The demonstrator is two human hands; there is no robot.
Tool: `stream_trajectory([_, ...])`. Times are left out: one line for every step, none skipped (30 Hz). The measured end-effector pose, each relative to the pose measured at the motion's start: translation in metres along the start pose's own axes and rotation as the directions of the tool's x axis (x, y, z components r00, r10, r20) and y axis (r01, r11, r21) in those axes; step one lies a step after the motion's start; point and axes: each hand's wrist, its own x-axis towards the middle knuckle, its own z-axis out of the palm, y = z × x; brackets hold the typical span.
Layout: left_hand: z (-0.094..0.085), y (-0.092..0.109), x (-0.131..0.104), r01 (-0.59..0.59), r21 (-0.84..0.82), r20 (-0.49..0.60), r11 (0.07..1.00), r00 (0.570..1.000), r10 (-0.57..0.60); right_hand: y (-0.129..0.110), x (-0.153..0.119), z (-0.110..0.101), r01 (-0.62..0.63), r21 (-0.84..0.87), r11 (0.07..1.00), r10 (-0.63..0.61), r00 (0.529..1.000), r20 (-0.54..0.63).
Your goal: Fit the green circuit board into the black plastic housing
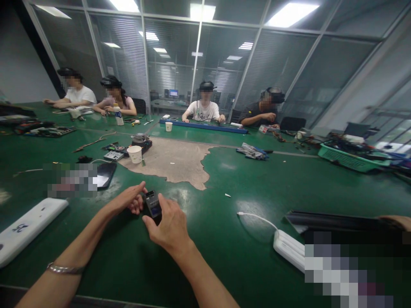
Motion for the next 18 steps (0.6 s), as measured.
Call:
stream_trajectory([0.0,0.0,0.0,0.001,0.002,0.001,1.0,1.0,-0.001,0.001,-0.001,0.001,0.0,-0.009,1.0,0.001,1.0,0.02])
stream_trajectory([0.0,0.001,0.0,0.0,0.004,0.005,1.0,1.0,0.0,0.001,-0.002,0.002,-0.003,-0.018,1.0,0.003,0.999,0.038])
stream_trajectory([0.0,0.001,0.0,0.001,0.007,0.008,1.0,1.0,-0.001,0.002,-0.003,0.003,-0.004,-0.025,1.0,0.005,0.999,0.053])
stream_trajectory([0.0,0.001,0.0,0.002,0.011,0.011,1.0,1.0,-0.002,0.002,-0.003,0.004,-0.004,-0.028,1.0,0.005,0.998,0.062])
stream_trajectory([0.0,0.002,0.0,0.002,0.014,0.011,1.0,1.0,-0.002,0.003,-0.003,0.005,-0.003,-0.027,1.0,0.005,0.998,0.067])
stream_trajectory([0.0,0.002,-0.001,0.002,0.017,0.009,1.0,1.0,-0.002,0.002,-0.003,0.005,-0.003,-0.023,1.0,0.005,0.998,0.065])
stream_trajectory([0.0,0.003,-0.001,0.001,0.017,0.005,1.0,1.0,-0.001,0.002,-0.003,0.005,-0.004,-0.016,1.0,0.005,0.998,0.058])
stream_trajectory([0.0,0.003,-0.002,0.001,0.016,0.003,1.0,1.0,-0.001,0.001,-0.002,0.004,-0.005,-0.006,1.0,0.005,0.999,0.045])
stream_trajectory([0.0,0.003,-0.002,0.002,0.012,0.004,1.0,1.0,-0.002,0.001,-0.001,0.003,-0.007,0.006,1.0,0.007,1.0,0.026])
stream_trajectory([0.001,0.004,-0.003,0.003,0.007,0.008,1.0,1.0,-0.003,0.0,0.0,0.002,-0.011,0.021,1.0,0.011,1.0,0.002])
stream_trajectory([0.001,0.004,-0.004,0.001,0.003,0.014,1.0,1.0,-0.001,0.0,0.002,0.001,-0.015,0.039,0.999,0.016,1.0,-0.023])
stream_trajectory([0.001,0.005,-0.004,-0.004,0.0,0.019,1.0,1.0,0.004,0.0,0.003,-0.001,-0.02,0.061,0.998,0.023,0.999,-0.049])
stream_trajectory([0.001,0.005,-0.005,-0.01,-0.002,0.023,1.0,1.0,0.01,0.0,0.005,-0.003,-0.026,0.088,0.996,0.033,0.997,-0.073])
stream_trajectory([0.001,0.005,-0.005,-0.016,-0.003,0.026,1.0,1.0,0.016,0.001,0.006,-0.005,-0.034,0.117,0.993,0.045,0.994,-0.096])
stream_trajectory([0.001,0.005,-0.005,-0.02,-0.004,0.027,1.0,0.999,0.02,0.003,0.008,-0.006,-0.043,0.145,0.989,0.061,0.991,-0.119])
stream_trajectory([0.0,0.005,-0.005,-0.021,-0.006,0.027,1.0,0.999,0.021,0.005,0.01,-0.008,-0.054,0.164,0.985,0.078,0.987,-0.14])
stream_trajectory([0.0,0.005,-0.005,-0.018,-0.007,0.026,1.0,0.999,0.019,0.008,0.011,-0.01,-0.068,0.173,0.983,0.096,0.983,-0.159])
stream_trajectory([0.0,0.004,-0.005,-0.013,-0.008,0.024,1.0,1.0,0.014,0.012,0.013,-0.011,-0.085,0.168,0.982,0.115,0.978,-0.175])
